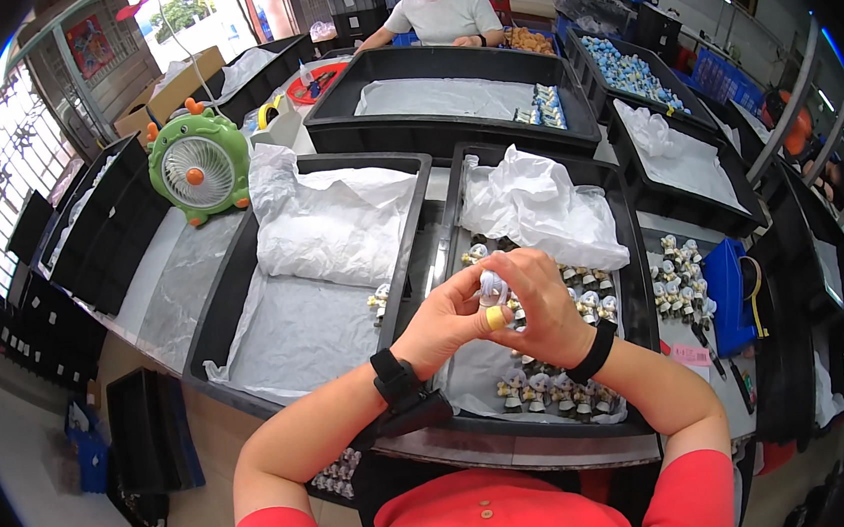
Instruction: The person assembles small, white and gold miniature figures by hand. They pick up individual components from a tray, fit them together, and place the completed figures into a black tray lined with white paper. The process is repetitive, involving picking, assembling, and placing the figures one by one.
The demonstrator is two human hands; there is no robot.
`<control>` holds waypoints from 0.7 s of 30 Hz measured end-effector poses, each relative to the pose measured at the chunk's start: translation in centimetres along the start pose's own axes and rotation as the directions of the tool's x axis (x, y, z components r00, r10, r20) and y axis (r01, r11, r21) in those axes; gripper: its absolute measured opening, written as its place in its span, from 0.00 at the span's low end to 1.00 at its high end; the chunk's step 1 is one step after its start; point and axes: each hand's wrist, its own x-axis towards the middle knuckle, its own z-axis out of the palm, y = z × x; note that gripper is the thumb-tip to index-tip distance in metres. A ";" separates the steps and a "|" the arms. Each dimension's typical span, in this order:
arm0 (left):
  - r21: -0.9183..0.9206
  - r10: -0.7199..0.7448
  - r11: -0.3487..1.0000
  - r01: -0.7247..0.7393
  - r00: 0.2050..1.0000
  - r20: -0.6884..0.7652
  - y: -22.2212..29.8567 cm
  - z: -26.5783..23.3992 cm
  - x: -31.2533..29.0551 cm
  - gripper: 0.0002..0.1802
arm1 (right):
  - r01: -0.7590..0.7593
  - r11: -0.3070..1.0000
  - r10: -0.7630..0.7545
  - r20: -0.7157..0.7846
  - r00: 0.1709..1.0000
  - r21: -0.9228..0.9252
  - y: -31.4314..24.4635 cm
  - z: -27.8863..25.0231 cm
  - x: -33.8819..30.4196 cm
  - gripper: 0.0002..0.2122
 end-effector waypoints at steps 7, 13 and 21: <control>0.014 -0.125 0.992 0.125 0.992 -0.008 -0.4 -0.2 -0.2 0.27 | -0.046 0.996 0.045 0.013 0.999 0.074 -0.9 -0.1 0.0 0.45; -0.201 -0.115 0.970 0.134 0.988 0.104 -1.2 -0.8 -0.1 0.27 | -0.033 0.991 0.024 0.075 0.997 0.126 -0.6 -0.2 0.3 0.47; -0.437 -0.118 0.877 0.200 0.971 0.207 -0.5 -0.8 0.2 0.29 | -0.241 0.944 0.223 0.105 0.969 0.225 -0.4 0.3 -0.8 0.53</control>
